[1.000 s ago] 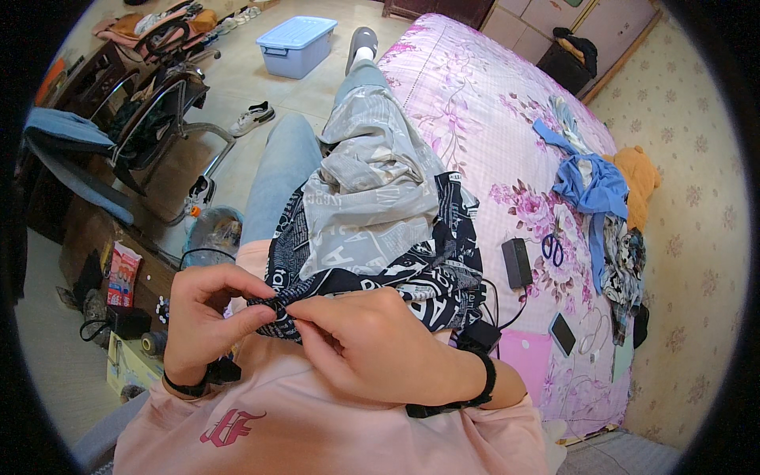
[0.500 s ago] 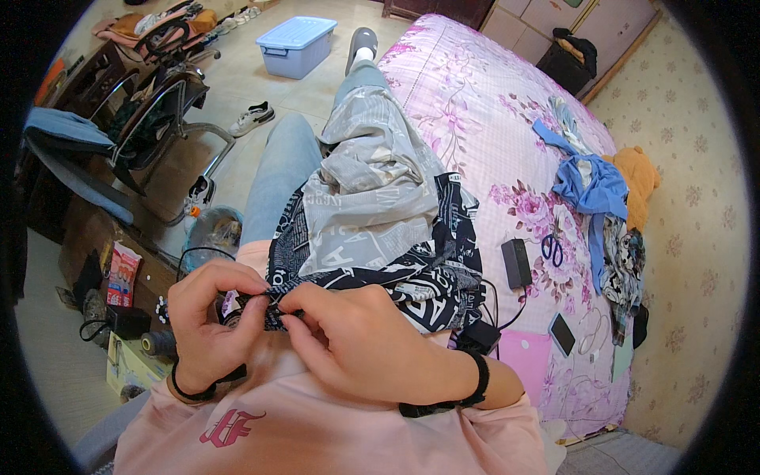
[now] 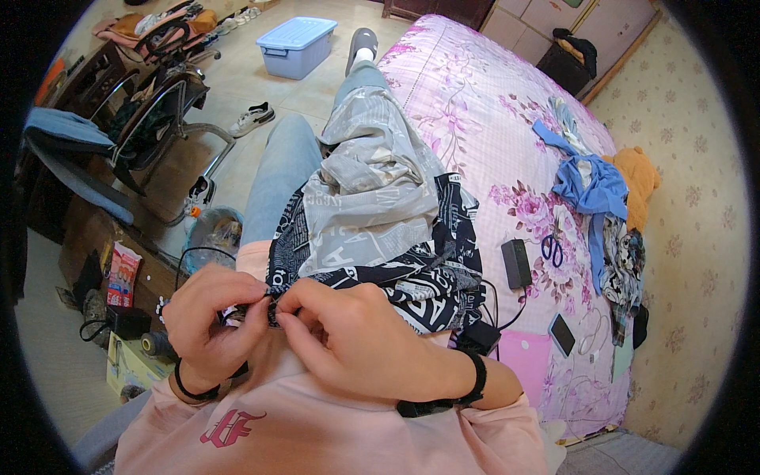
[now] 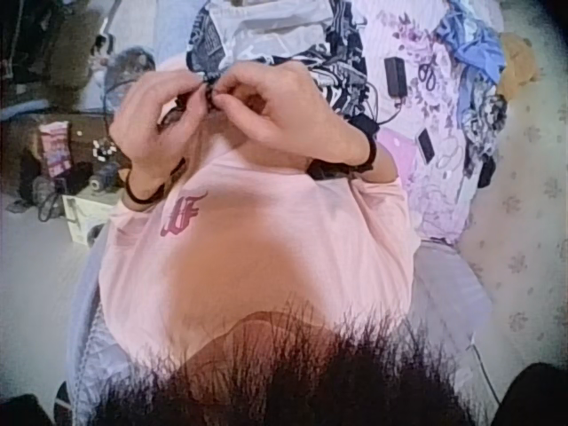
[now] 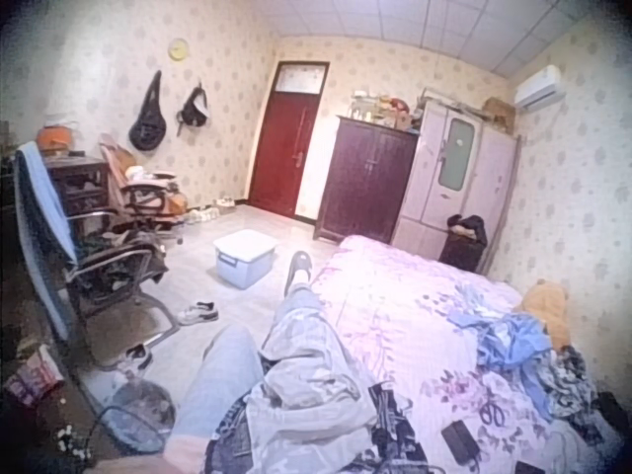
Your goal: The person is sewing the hem of a pair of patterned shorts by hand, using a needle and thread to perform several small stitches along the edge of the fabric.
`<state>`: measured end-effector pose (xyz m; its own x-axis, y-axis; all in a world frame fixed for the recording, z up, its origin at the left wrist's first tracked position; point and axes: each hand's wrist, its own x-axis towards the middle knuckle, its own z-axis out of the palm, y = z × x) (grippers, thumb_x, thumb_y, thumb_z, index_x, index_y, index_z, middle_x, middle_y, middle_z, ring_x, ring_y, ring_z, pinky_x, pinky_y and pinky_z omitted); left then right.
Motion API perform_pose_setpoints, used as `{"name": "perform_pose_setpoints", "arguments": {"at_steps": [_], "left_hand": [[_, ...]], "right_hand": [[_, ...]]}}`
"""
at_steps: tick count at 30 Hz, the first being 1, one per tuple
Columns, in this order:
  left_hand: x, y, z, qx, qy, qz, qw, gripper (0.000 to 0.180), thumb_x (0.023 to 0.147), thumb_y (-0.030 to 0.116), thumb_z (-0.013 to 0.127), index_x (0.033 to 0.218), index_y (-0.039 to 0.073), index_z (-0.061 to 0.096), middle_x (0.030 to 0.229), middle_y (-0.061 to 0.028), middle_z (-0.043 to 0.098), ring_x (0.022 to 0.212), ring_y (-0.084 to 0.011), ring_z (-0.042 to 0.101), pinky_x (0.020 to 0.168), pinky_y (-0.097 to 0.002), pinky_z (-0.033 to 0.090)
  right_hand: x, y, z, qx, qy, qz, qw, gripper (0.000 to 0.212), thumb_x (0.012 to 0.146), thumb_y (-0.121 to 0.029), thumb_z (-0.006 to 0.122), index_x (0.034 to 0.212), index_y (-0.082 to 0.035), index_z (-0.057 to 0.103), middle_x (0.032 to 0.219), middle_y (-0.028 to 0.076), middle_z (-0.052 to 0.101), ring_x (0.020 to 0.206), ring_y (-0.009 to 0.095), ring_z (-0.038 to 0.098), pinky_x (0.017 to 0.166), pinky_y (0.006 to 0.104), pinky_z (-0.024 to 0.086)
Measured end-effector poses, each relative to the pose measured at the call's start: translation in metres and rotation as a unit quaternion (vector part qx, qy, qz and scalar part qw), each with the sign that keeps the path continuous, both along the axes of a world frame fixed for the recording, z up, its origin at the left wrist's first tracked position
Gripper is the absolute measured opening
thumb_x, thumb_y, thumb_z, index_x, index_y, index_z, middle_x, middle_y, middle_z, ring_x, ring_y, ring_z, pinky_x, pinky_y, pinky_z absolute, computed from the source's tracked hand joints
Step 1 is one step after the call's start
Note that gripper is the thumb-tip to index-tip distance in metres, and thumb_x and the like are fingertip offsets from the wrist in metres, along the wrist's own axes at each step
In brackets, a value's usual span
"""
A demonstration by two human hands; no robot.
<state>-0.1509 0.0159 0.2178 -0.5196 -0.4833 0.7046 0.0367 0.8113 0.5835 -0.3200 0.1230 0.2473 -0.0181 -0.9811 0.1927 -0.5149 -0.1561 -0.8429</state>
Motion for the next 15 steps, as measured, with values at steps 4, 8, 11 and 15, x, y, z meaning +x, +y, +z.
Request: {"name": "perform_pose_setpoints", "arguments": {"at_steps": [4,8,11,15], "left_hand": [[0.003,0.000,0.000,-0.120,0.005,-0.019,0.993,0.026,0.068,-0.005,0.076,0.092,-0.002,0.067,0.086,-0.0136,0.070,0.069,-0.0256,0.068,0.060,-0.0319,0.053],[0.012,0.004,0.005,-0.206,-0.003,-0.044,0.977,0.024,0.074,0.005,0.073,0.095,-0.005,0.067,0.090,-0.0191,0.070,0.071,-0.0274,0.068,0.059,-0.0328,0.053],[0.011,0.006,0.001,-0.244,0.000,-0.041,0.969,0.027,0.078,0.013,0.071,0.096,-0.006,0.067,0.093,-0.0189,0.071,0.074,-0.0260,0.068,0.059,-0.0321,0.053],[0.009,0.008,-0.001,-0.280,0.005,-0.032,0.960,0.028,0.078,0.015,0.071,0.097,-0.004,0.067,0.097,-0.0171,0.071,0.077,-0.0236,0.068,0.061,-0.0307,0.052]], "right_hand": [[0.001,0.004,0.000,0.011,-0.008,0.000,1.000,0.005,0.088,-0.001,0.068,0.092,0.001,0.066,0.072,0.007,0.071,0.061,0.013,0.071,0.052,0.0231,0.053],[0.001,0.012,0.004,0.025,-0.032,0.025,0.999,0.004,0.089,0.001,0.066,0.093,0.002,0.065,0.080,0.011,0.073,0.068,0.017,0.074,0.059,0.0240,0.055],[0.002,0.017,0.001,0.010,-0.042,0.034,0.998,0.004,0.089,0.002,0.065,0.093,0.002,0.064,0.080,0.011,0.073,0.070,0.018,0.074,0.060,0.0247,0.055],[0.002,0.019,-0.001,-0.002,-0.033,0.031,0.999,0.004,0.088,0.002,0.066,0.092,0.002,0.064,0.080,0.012,0.073,0.069,0.020,0.073,0.058,0.0258,0.055]]}}
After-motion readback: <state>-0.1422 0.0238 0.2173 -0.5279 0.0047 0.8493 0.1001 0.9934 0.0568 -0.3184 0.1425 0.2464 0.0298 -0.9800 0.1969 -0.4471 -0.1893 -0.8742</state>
